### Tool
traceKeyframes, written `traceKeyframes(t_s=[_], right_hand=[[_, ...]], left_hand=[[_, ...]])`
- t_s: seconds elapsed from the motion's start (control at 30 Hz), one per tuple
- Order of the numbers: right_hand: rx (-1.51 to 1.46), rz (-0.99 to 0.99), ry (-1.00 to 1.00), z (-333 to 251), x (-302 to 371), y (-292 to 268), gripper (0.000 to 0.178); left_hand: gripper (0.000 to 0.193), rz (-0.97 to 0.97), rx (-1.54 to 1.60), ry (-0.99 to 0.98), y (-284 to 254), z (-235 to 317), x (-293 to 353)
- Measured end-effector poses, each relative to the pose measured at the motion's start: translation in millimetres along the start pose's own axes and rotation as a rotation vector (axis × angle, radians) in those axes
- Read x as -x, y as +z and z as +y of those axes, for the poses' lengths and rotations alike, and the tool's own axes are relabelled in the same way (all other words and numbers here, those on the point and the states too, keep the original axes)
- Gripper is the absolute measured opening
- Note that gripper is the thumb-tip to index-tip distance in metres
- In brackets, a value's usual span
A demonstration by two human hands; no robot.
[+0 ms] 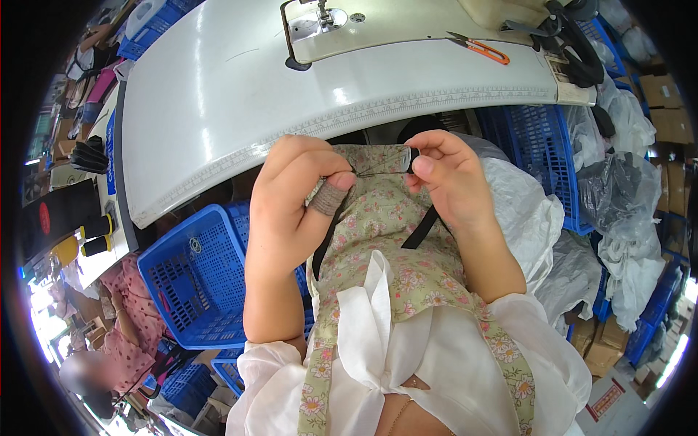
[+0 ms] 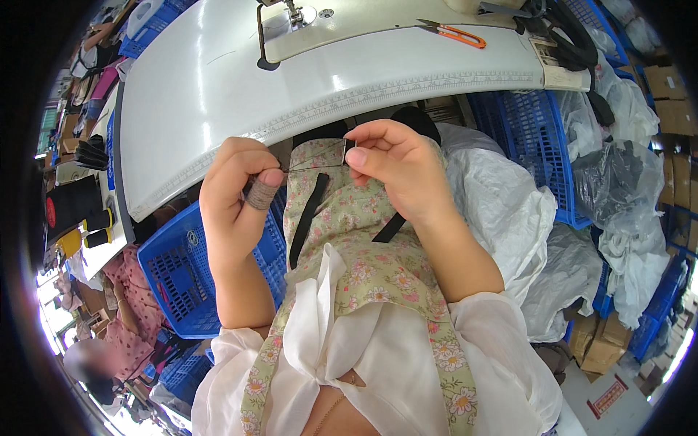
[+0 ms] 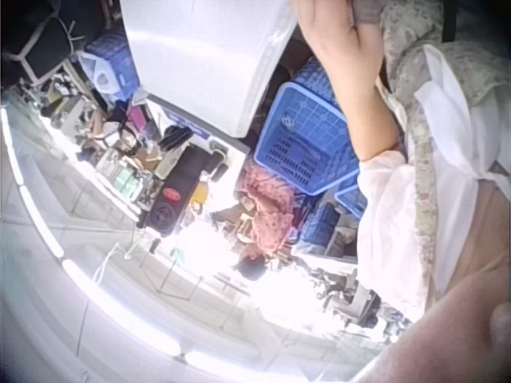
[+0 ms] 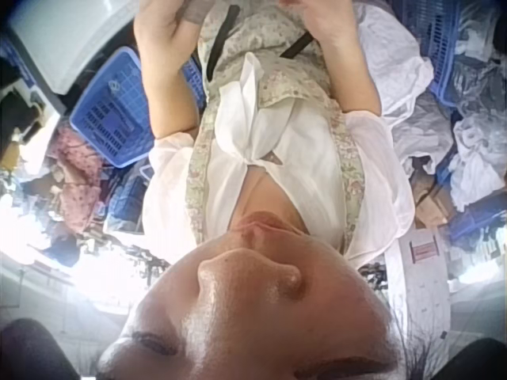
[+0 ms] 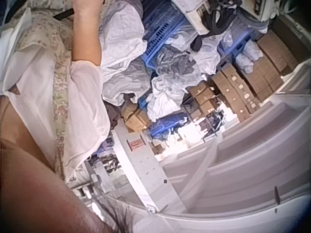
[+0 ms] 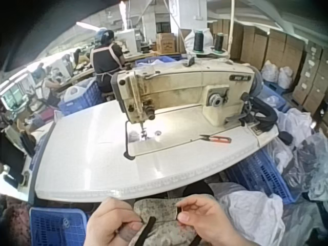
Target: The recorder is winding thread onto a bobbin and trimming excess thread from shoe components.
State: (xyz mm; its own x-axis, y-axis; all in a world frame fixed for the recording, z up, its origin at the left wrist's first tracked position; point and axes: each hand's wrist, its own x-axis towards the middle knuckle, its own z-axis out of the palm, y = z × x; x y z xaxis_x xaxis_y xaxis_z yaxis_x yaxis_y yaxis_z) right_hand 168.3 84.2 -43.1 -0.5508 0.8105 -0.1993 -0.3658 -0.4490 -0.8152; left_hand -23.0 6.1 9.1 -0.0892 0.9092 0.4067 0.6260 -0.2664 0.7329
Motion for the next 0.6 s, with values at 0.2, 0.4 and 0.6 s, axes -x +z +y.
traceKeyframes(t_s=[0.2, 0.4, 0.6], right_hand=[[-0.039, -0.102, -0.052, 11, 1, 10, 0.024], [-0.161, -0.111, -0.013, 12, 1, 9, 0.024], [0.057, -0.146, -0.053, 6, 4, 15, 0.027]], left_hand=[[0.017, 0.085, 0.86, -0.258, 21, -12, 2], [0.016, 0.191, 1.693, -0.553, 28, -20, -2], [0.015, 0.111, 1.801, -0.456, 19, -28, -4]])
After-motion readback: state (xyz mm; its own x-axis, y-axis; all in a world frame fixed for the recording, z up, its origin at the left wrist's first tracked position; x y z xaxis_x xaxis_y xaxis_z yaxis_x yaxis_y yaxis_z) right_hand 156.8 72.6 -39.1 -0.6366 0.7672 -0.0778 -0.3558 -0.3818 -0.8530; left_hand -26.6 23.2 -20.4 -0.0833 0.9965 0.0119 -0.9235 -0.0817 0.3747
